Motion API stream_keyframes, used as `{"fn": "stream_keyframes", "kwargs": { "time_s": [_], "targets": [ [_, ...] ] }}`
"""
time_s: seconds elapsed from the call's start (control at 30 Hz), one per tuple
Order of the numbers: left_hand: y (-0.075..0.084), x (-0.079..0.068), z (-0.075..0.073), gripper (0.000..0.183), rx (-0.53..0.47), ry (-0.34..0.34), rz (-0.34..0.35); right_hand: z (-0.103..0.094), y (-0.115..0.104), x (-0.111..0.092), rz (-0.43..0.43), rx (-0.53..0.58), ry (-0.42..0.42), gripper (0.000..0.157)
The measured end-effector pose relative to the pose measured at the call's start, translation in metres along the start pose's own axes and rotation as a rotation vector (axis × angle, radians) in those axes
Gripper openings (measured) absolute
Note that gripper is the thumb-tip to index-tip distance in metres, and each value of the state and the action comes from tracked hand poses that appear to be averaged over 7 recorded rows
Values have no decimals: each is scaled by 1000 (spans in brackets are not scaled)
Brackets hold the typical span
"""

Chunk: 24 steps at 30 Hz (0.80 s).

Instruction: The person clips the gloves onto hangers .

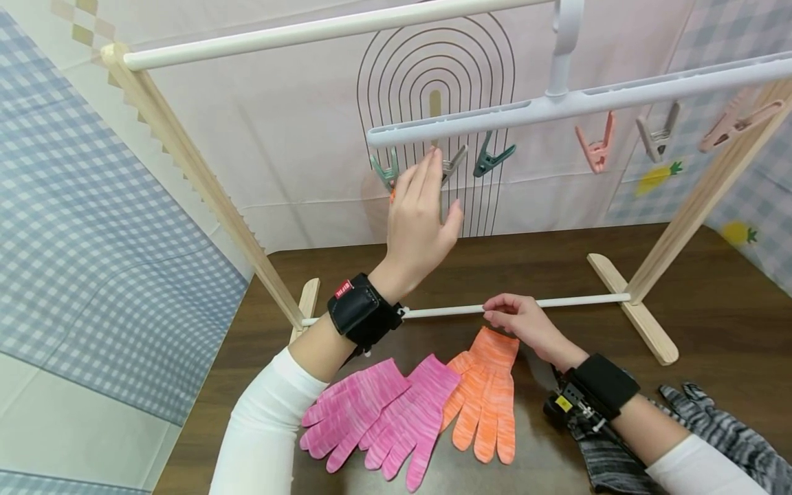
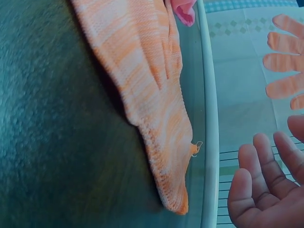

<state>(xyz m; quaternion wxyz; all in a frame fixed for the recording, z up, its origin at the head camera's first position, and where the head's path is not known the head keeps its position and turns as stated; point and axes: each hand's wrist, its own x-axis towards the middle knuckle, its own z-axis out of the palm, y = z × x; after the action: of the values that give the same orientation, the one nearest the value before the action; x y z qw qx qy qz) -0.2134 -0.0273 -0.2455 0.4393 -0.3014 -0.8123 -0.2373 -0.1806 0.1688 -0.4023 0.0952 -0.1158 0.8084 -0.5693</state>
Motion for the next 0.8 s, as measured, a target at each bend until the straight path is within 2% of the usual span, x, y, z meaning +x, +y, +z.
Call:
{"fn": "stream_keyframes", "kwargs": {
  "time_s": [0.33, 0.57, 0.8],
  "targets": [
    [-3, 11, 5, 58, -130, -83, -166, -5, 3, -1, 14, -28, -19, 33],
    [-4, 15, 11, 60, -170, -140, -239, -6, 4, -1, 28, -33, -18, 34],
    [-5, 27, 16, 61, -175, -173, -294, -7, 5, -2, 28, -46, -14, 33]
  ]
}}
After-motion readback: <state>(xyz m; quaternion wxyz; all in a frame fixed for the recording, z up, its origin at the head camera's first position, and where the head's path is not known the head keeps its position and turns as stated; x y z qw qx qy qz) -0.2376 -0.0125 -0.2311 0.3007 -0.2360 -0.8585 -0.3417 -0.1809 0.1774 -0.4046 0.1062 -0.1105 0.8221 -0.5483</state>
